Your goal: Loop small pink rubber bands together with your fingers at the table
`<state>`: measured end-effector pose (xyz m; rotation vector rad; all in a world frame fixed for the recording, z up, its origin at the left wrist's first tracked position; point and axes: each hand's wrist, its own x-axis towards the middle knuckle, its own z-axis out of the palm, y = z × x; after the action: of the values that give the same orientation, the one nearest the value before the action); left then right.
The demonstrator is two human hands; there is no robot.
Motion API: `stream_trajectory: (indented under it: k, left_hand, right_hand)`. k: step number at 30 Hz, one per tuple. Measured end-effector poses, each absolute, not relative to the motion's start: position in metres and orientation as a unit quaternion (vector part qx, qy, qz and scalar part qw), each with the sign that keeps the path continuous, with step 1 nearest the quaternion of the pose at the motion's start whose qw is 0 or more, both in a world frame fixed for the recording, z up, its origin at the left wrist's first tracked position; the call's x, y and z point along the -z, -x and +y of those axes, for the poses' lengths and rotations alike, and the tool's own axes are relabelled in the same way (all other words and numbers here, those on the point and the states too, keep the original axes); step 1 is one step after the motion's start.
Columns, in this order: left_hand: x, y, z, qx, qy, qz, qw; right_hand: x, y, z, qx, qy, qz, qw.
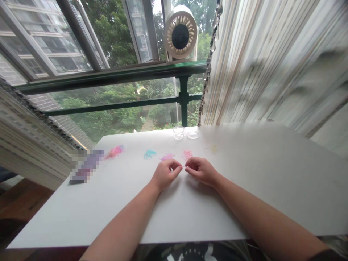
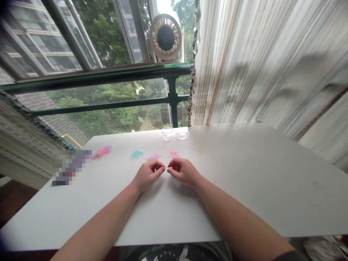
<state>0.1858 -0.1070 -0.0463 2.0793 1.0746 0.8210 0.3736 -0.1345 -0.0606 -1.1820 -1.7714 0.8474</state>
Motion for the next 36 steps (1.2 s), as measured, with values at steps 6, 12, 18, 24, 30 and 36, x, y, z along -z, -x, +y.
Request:
stream_trajectory:
  k: [6, 12, 18, 24, 30, 36]
  left_hand:
    - [0.046, -0.186, -0.107, -0.312, -0.791, 0.412, 0.327]
    - [0.046, -0.182, -0.103, -0.341, -0.766, 0.437, 0.326]
    - [0.048, -0.176, -0.098, -0.363, -0.751, 0.443, 0.328]
    - [0.048, -0.170, -0.094, -0.371, -0.749, 0.452, 0.312]
    - [0.037, -0.159, -0.087, -0.376, -0.750, 0.474, 0.268]
    - [0.025, -0.093, -0.054, -0.497, -0.633, 0.563, 0.188]
  right_hand:
    - [0.060, -0.376, -0.133, -0.317, 0.484, -0.702, 0.415]
    - [0.059, -0.390, -0.124, -0.163, 0.597, -0.672, 0.408]
    - [0.066, -0.402, -0.114, -0.107, 0.643, -0.682, 0.331]
    - [0.065, -0.417, -0.111, -0.134, 0.661, -0.637, 0.374]
    - [0.064, -0.427, -0.108, -0.182, 0.675, -0.584, 0.412]
    - [0.059, -0.411, -0.119, -0.246, 0.607, -0.663, 0.363]
